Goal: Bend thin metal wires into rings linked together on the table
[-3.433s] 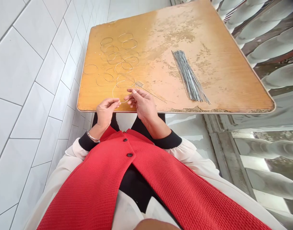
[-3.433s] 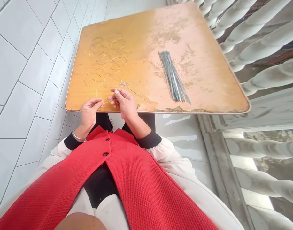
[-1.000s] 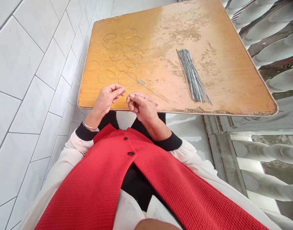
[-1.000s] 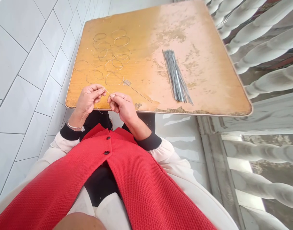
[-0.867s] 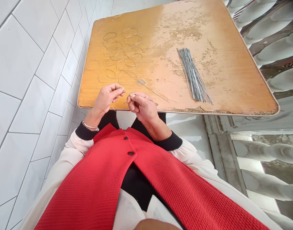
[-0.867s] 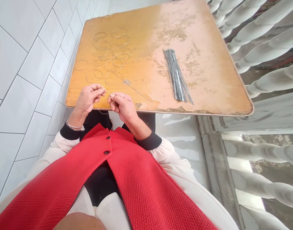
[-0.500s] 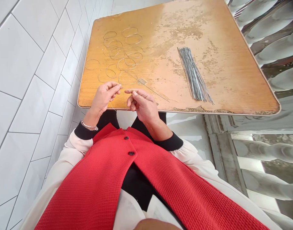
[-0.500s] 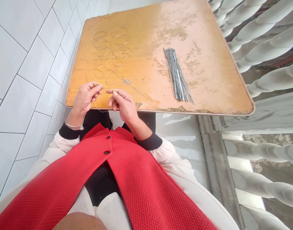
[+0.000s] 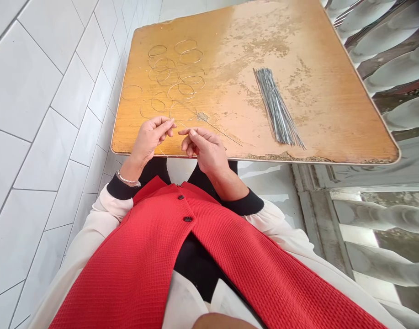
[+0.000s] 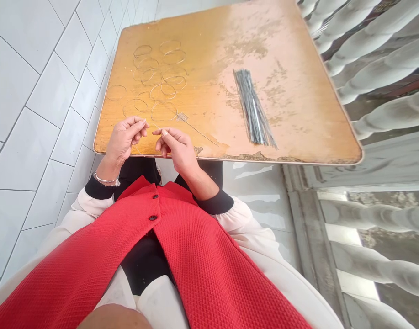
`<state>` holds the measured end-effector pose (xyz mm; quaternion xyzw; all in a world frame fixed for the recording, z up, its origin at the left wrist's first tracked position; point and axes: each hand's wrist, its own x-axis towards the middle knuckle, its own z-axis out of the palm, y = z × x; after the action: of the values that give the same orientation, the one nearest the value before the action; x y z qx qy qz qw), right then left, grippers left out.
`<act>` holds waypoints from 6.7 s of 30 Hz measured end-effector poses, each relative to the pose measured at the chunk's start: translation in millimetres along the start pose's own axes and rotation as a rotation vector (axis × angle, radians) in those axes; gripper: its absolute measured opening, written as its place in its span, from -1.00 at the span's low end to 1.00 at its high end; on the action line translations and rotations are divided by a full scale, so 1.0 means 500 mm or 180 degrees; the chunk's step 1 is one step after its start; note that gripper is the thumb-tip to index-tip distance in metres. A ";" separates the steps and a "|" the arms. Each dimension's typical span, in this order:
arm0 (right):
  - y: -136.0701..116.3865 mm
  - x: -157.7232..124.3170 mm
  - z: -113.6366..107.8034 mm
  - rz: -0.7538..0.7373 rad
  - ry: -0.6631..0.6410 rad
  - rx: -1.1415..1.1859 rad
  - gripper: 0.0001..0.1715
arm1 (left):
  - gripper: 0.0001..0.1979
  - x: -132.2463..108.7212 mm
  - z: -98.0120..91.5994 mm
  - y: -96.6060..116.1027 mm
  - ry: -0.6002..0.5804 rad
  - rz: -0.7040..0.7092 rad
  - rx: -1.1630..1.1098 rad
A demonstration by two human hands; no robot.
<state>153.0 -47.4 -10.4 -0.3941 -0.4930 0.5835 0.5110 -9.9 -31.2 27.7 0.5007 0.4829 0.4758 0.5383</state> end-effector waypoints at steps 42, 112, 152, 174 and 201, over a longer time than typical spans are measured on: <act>-0.005 0.005 -0.013 0.0294 -0.0043 0.0165 -0.53 | -0.73 0.003 -0.017 -0.006 -0.0135 -0.0316 -0.0357; 0.003 0.034 0.018 0.0136 0.0174 0.0011 -0.69 | -0.85 0.005 -0.002 -0.028 0.0033 0.0315 0.0175; -0.004 0.027 0.002 0.0250 -0.0096 0.0069 -0.69 | -0.77 0.003 -0.008 0.010 -0.0251 -0.0403 -0.0068; -0.002 0.021 -0.001 0.0527 -0.0227 0.0067 -0.69 | -0.77 0.014 -0.012 0.027 -0.0037 -0.0091 0.0621; 0.011 0.067 -0.008 0.0760 0.0346 -0.0127 -0.73 | -0.98 0.046 -0.071 -0.044 0.0414 -0.0094 0.0952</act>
<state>150.3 -13.9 -15.0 -0.4911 -0.4256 0.6080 0.4560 -42.9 -6.5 3.5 0.5362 0.5895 0.4221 0.4322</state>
